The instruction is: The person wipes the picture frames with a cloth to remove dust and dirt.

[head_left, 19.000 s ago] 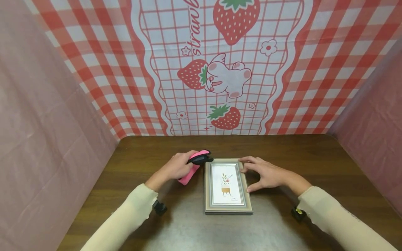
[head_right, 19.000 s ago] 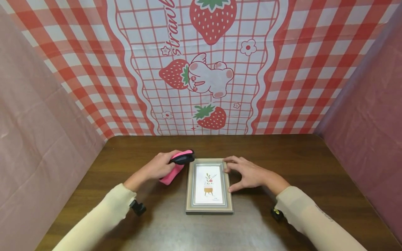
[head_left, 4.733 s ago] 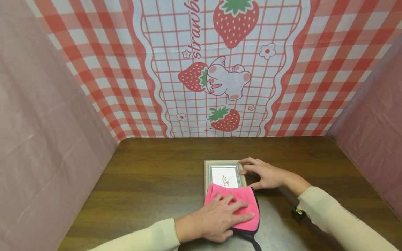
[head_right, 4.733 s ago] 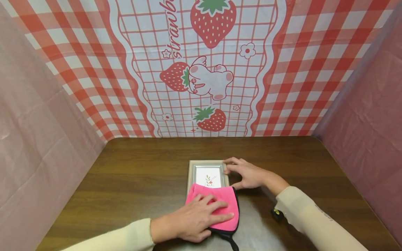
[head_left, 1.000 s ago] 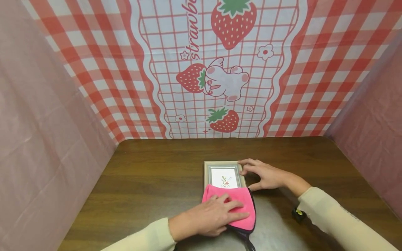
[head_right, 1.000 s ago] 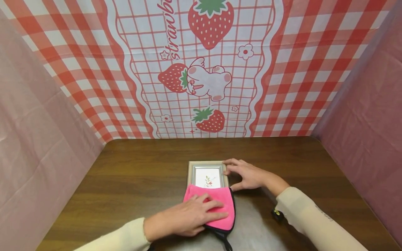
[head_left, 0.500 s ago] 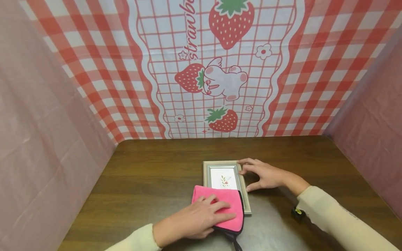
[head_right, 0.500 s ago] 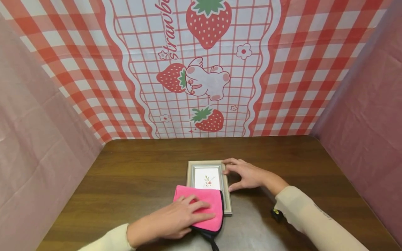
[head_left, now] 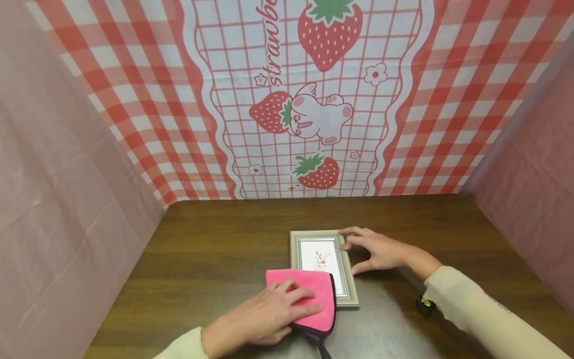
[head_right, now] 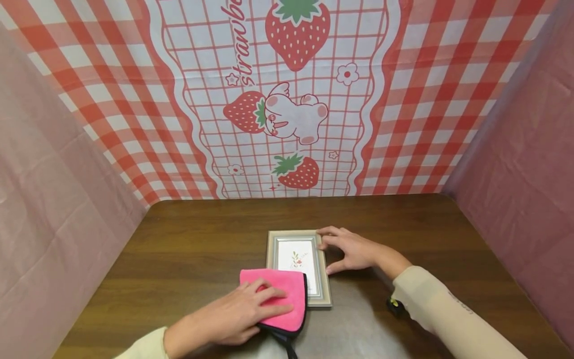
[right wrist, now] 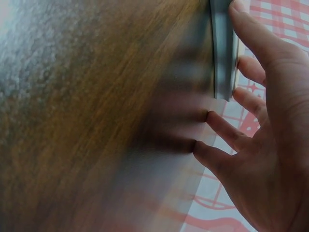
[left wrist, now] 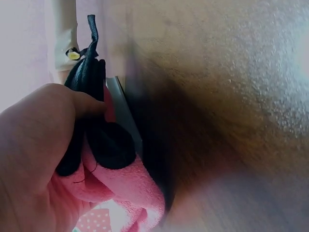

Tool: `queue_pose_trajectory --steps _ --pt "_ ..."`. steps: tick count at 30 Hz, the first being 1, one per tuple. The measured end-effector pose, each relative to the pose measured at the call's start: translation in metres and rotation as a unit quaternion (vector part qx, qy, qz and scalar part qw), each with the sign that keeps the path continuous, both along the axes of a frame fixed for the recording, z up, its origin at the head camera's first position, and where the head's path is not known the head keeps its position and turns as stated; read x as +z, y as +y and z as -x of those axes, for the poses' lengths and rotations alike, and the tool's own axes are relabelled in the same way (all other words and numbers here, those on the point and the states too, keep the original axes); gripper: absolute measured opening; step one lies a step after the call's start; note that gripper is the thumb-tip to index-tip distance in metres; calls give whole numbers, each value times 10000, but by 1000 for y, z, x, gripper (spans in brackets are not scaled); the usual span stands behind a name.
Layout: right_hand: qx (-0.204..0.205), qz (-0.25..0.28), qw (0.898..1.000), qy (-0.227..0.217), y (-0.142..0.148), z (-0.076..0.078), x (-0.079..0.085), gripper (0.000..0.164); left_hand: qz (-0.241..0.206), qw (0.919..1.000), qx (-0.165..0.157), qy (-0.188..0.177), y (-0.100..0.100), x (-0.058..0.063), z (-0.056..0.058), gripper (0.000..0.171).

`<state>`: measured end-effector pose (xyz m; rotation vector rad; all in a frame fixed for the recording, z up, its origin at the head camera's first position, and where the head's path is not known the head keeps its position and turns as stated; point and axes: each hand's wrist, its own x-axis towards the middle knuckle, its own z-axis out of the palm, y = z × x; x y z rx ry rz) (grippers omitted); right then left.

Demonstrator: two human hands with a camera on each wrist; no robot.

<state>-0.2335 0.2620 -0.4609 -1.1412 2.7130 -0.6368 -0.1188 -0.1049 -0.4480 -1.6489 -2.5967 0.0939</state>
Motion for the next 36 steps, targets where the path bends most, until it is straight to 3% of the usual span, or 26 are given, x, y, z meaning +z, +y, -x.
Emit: queue_pose_trajectory --steps 7,12,16,20,30,36 --pt "41 11 10000 82 0 1 -2 49 -40 9993 -52 -364 -5 -3 5 72" --pt "51 46 9999 100 1 1 -2 49 -522 9964 -181 -637 -9 -3 11 61" --pt "46 28 10000 42 0 1 -1 49 -810 9944 -21 -683 -10 2 16 51" --pt "27 -9 10000 -15 0 1 -1 50 -739 9956 199 -543 -10 5 23 46" --pt "-12 -20 10000 -69 -1 2 -3 50 -709 9958 291 -508 -5 1 34 50" --pt "-40 -15 9999 -100 0 2 -3 50 -625 9927 519 -897 -2 -6 37 59"
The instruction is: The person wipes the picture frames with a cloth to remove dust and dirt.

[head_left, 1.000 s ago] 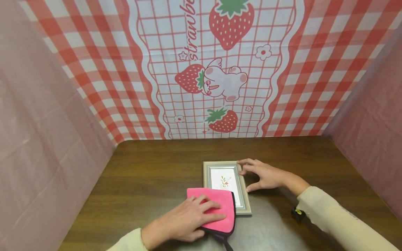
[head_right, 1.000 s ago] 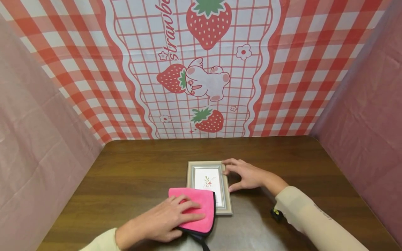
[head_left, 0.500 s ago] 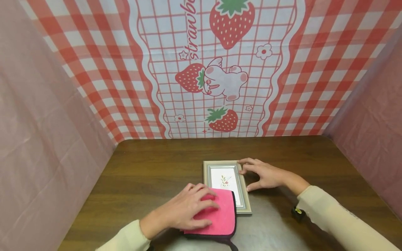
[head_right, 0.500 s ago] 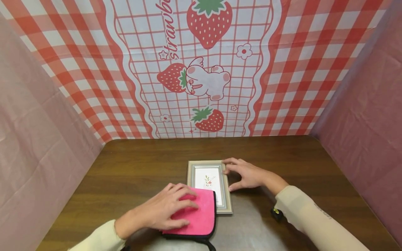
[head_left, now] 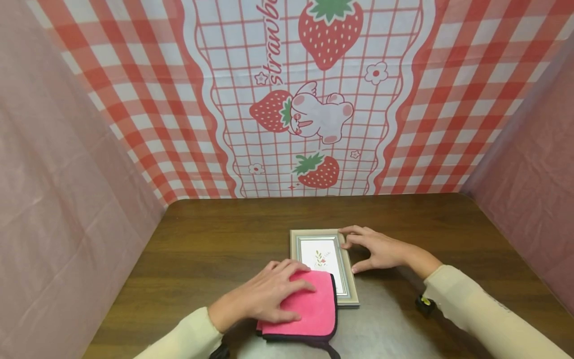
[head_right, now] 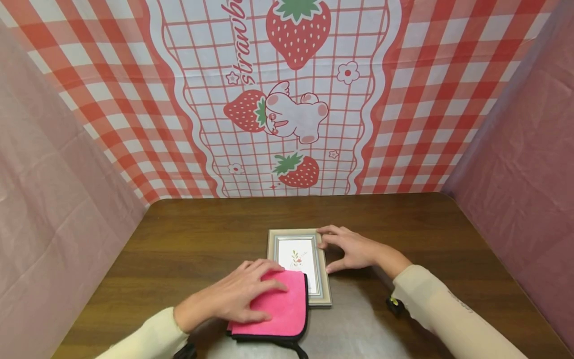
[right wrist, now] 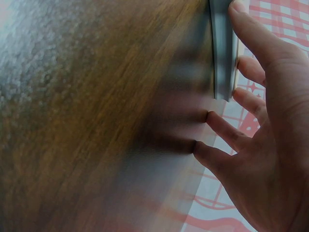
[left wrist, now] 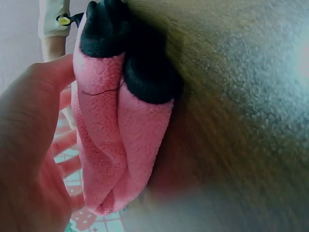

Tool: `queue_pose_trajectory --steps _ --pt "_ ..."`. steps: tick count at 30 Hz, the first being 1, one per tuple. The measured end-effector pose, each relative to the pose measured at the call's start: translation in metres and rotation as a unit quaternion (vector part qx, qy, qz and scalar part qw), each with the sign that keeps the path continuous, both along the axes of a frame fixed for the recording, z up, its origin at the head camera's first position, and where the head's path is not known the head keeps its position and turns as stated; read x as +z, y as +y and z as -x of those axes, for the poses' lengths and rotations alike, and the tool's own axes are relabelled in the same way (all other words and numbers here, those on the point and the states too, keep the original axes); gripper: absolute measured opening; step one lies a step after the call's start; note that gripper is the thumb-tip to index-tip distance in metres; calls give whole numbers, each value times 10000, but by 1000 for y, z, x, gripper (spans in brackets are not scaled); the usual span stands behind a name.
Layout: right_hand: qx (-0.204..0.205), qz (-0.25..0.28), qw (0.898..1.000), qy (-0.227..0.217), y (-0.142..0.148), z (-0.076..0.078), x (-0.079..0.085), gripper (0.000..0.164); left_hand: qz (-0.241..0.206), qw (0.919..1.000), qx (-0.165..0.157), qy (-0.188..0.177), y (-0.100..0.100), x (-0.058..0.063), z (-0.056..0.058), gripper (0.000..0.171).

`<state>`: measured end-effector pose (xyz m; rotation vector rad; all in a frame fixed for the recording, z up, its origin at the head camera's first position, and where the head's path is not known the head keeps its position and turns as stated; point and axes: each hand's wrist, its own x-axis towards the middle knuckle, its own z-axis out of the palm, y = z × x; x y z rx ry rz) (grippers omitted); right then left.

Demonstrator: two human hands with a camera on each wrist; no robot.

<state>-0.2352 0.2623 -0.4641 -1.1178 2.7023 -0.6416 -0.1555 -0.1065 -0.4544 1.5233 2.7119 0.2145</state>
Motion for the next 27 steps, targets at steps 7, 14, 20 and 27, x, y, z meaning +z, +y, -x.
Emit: queue_pose_trajectory --steps 7,14,20,27 --pt "-4 -7 10000 8 0 1 -1 49 148 9995 268 67 8 -6 0 54" --pt "2 18 10000 -15 -1 0 0 48 163 9990 236 342 9 -9 -2 51" --pt "60 49 10000 52 -1 0 0 48 226 9982 248 489 12 -10 -3 50" --pt "-9 58 10000 -40 0 -1 0 48 302 9960 223 807 21 -13 -4 47"
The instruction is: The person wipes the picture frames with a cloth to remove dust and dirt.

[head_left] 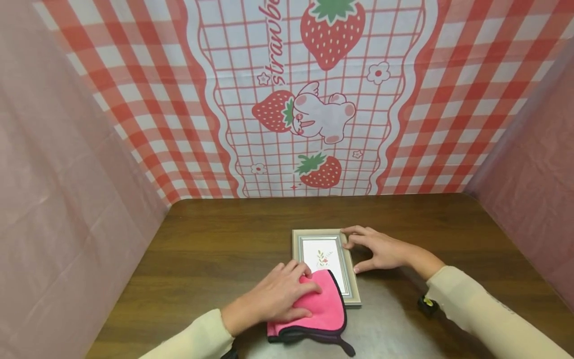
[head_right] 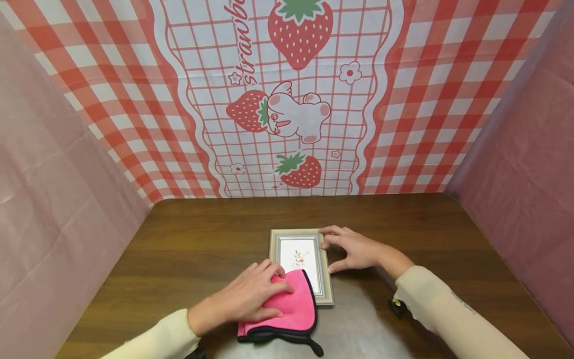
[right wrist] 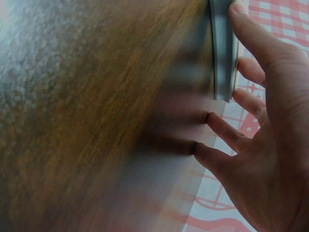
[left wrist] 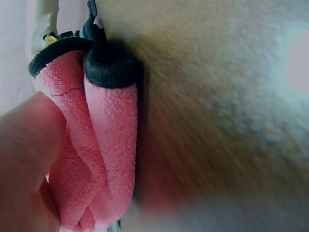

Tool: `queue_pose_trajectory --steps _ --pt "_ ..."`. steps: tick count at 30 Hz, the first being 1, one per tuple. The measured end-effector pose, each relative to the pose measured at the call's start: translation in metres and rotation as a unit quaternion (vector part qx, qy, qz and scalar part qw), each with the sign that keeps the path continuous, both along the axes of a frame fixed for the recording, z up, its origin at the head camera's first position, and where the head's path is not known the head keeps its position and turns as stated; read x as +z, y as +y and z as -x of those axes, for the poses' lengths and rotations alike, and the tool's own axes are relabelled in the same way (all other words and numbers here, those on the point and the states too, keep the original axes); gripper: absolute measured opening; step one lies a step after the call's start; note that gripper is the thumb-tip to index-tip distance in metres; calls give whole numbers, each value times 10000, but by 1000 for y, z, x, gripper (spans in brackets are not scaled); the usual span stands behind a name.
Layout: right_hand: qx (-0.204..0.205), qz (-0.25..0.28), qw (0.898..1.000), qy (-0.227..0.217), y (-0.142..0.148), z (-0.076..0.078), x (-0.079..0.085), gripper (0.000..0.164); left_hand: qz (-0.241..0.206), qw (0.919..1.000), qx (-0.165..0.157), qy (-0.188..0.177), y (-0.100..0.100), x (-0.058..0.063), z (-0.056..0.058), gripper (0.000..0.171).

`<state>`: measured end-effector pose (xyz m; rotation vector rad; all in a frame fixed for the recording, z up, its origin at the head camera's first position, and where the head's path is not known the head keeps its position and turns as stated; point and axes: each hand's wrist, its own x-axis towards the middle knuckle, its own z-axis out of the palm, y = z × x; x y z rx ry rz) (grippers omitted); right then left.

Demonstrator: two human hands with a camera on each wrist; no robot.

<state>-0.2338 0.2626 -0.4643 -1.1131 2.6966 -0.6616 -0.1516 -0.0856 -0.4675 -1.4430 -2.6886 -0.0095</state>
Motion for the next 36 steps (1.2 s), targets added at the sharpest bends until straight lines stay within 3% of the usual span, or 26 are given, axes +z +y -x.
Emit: queue_pose_trajectory --steps 11,25,36 --pt "50 21 10000 21 -1 -1 0 48 161 9979 -98 618 20 0 -3 48" --pt "147 118 9996 195 -1 -1 0 47 334 9937 -112 1062 58 2 -9 46" --pt "139 82 9997 202 -1 -1 0 49 295 9930 -73 1145 59 1 -11 44"
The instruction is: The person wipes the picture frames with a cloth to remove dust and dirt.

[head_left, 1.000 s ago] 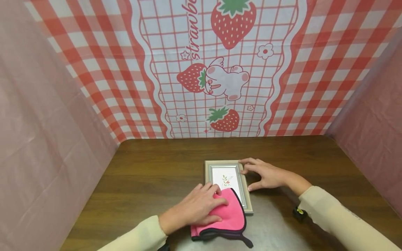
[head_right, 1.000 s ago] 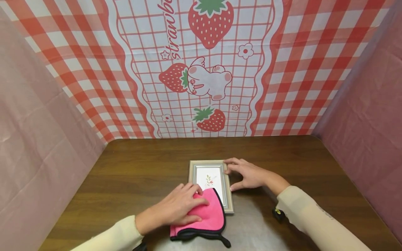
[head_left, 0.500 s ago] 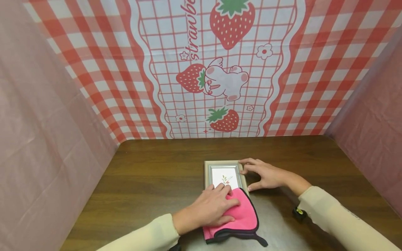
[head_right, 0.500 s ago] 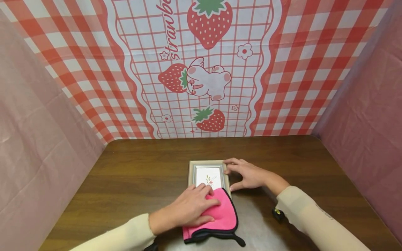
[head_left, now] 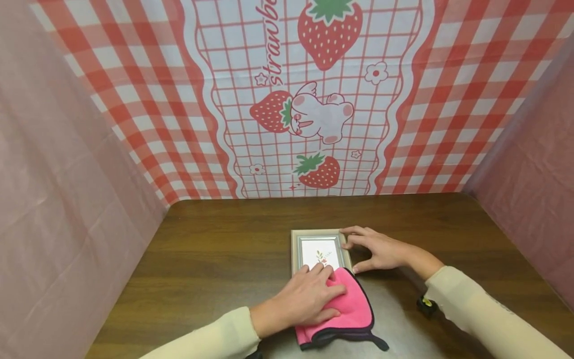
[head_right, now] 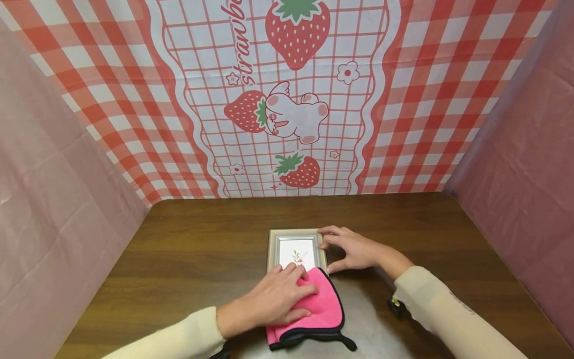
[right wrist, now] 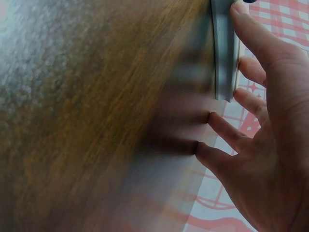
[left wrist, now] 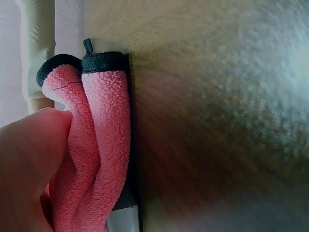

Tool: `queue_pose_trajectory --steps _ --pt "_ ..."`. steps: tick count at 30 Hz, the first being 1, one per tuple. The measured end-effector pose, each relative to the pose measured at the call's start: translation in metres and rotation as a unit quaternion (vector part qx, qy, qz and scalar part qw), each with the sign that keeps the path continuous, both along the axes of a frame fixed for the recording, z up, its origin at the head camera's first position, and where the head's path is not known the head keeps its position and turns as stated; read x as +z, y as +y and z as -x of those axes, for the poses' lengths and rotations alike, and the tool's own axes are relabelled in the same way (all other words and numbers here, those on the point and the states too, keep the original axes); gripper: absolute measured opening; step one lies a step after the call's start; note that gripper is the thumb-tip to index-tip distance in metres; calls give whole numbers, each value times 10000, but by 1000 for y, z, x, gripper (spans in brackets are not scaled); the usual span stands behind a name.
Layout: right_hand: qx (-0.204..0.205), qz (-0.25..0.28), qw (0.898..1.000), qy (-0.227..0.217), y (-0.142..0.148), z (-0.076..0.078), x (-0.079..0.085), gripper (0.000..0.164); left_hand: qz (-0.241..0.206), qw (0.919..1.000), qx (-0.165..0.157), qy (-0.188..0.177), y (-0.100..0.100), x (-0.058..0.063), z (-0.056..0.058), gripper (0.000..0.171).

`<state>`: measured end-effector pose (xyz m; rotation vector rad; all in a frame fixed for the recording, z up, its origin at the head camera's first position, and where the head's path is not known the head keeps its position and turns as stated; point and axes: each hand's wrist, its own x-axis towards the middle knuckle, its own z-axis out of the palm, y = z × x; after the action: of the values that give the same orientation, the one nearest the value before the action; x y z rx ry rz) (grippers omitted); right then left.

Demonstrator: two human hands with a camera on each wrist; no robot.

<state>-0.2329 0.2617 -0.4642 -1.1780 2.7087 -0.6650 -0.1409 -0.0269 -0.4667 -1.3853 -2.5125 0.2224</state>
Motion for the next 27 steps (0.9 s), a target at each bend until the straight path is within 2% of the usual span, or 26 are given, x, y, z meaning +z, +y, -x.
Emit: queue_pose_trajectory --steps 12,27 --pt "-72 -25 10000 -62 2 2 -3 48 -156 9994 59 -303 -12 0 -1 43" --pt "-126 -16 9998 -168 3 0 -2 47 -392 9984 69 -411 -47 -3 -2 40"
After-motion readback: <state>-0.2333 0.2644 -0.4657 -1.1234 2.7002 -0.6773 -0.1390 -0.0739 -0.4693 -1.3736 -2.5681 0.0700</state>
